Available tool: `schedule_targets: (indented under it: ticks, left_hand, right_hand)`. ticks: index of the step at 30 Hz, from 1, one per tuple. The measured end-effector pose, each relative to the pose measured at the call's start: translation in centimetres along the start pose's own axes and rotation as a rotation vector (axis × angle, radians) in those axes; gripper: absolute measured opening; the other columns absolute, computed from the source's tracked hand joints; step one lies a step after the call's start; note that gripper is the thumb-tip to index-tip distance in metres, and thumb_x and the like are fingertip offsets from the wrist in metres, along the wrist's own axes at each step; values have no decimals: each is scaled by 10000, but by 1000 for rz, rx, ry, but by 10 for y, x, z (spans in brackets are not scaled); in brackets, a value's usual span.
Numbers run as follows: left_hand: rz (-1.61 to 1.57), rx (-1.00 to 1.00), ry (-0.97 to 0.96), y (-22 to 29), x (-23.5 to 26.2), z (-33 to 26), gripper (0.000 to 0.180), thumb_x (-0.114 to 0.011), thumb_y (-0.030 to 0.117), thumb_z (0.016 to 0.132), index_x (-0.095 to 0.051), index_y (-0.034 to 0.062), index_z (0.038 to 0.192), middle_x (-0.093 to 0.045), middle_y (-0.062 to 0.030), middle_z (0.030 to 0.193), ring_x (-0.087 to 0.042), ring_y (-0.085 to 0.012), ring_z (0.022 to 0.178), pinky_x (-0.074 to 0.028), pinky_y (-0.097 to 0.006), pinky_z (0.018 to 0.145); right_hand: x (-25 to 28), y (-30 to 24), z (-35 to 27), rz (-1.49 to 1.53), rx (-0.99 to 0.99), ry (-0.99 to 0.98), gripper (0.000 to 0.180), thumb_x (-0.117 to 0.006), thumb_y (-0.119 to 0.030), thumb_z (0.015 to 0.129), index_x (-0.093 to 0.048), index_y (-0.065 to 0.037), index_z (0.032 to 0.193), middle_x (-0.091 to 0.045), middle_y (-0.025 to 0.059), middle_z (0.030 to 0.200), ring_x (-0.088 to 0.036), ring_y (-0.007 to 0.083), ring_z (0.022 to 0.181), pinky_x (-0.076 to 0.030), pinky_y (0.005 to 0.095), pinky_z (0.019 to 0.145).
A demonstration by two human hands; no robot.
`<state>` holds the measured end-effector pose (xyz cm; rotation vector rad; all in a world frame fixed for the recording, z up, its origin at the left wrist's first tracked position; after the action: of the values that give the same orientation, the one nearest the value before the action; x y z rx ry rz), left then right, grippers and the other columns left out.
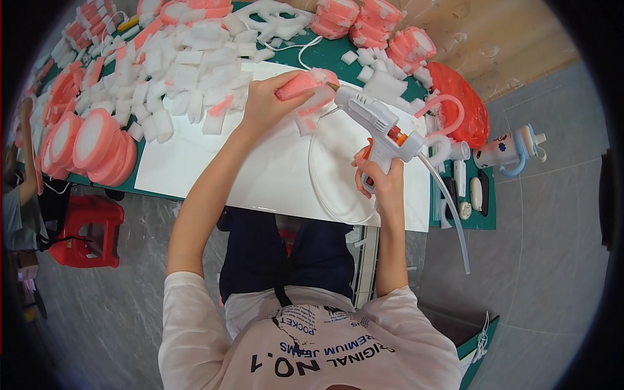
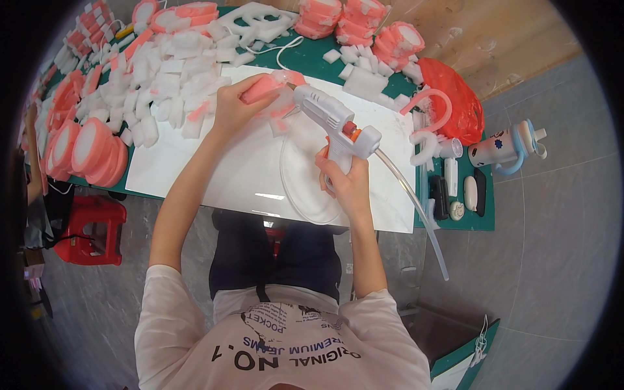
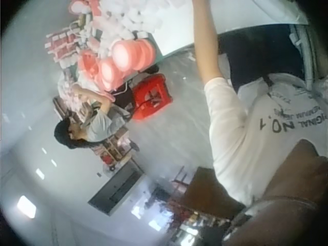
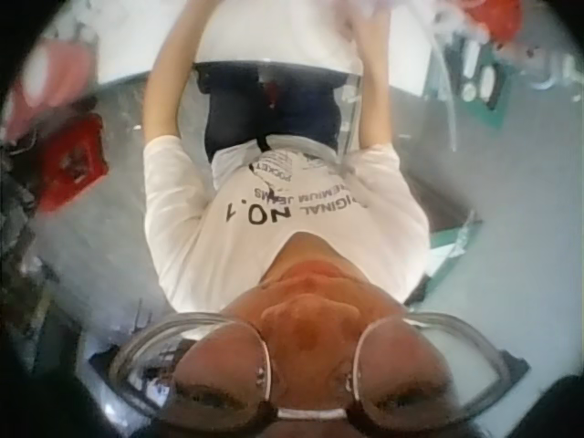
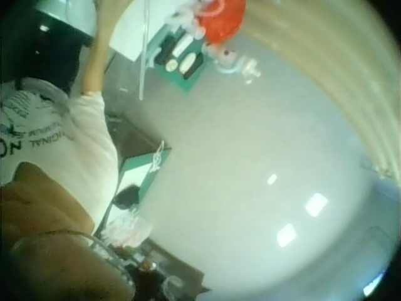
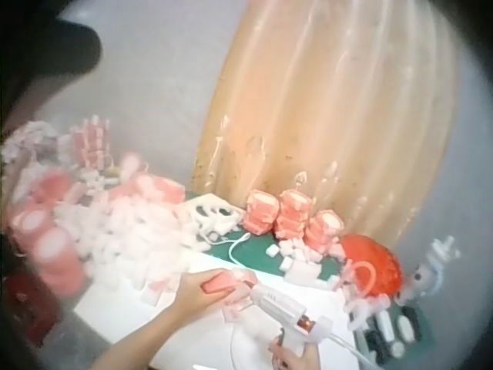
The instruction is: The person assembles foam craft pieces by applying glue with a glue gun and attaching foam strips and padding together by hand.
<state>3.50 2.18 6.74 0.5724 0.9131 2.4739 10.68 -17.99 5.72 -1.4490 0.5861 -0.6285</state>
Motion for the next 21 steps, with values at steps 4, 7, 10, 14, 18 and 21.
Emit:
schedule_targets:
  ticks: [4,7,10,14,18,21]
  left_hand:
    - [14,-23,3,4,0,0,343,-735,170,656,-639,18,948,-659,-112,782,-630,-161,636,-488,-242,598]
    - [33,-23,-2,6,-1,0,343,-734,167,658,-638,18,952,-660,-112,787,-632,-158,641,-489,-240,598]
    - [32,-29,-10,8,-2,0,347,-733,168,661,-636,14,957,-660,-115,794,-633,-159,643,-490,-239,605]
    - [7,-2,-6,5,-2,0,355,-733,168,661,-633,4,959,-661,-119,808,-632,-155,649,-492,-235,612]
    - [16,69,-4,-1,2,0,363,-732,167,661,-628,-7,962,-660,-124,827,-631,-150,664,-492,-233,624]
    - [18,84,-8,-1,0,0,364,-731,165,662,-627,-10,964,-660,-125,832,-630,-149,670,-492,-233,631]
  right_hand:
    - [-3,-9,-5,-44,4,-30,261,-560,-55,743,-512,37,983,-534,72,718,-427,86,395,-272,217,351]
    - [-1,-9,-7,-91,-48,-39,241,-562,-65,755,-532,24,977,-541,70,708,-425,80,402,-267,214,356]
    - [-1,-12,-9,-96,-52,-48,251,-562,-71,765,-530,22,996,-550,70,698,-426,78,402,-268,213,357]
    - [10,-6,-11,-135,-67,-5,238,-554,-66,782,-529,25,1000,-565,76,697,-434,78,406,-273,210,359]
    - [52,0,-18,-63,56,166,243,-556,-75,793,-528,36,1007,-590,96,731,-435,82,404,-273,205,357]
    - [110,-4,-15,-200,182,413,242,-566,-113,799,-546,40,986,-616,97,756,-455,82,431,-306,214,384]
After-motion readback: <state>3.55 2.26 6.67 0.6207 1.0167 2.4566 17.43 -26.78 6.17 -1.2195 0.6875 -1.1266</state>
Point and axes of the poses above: each hand's wrist, its own z-axis towards the middle knuckle, its own x-axis out of the back of the hand, y = z × x, the point moved 10 cm from there along z, towards the middle knuckle
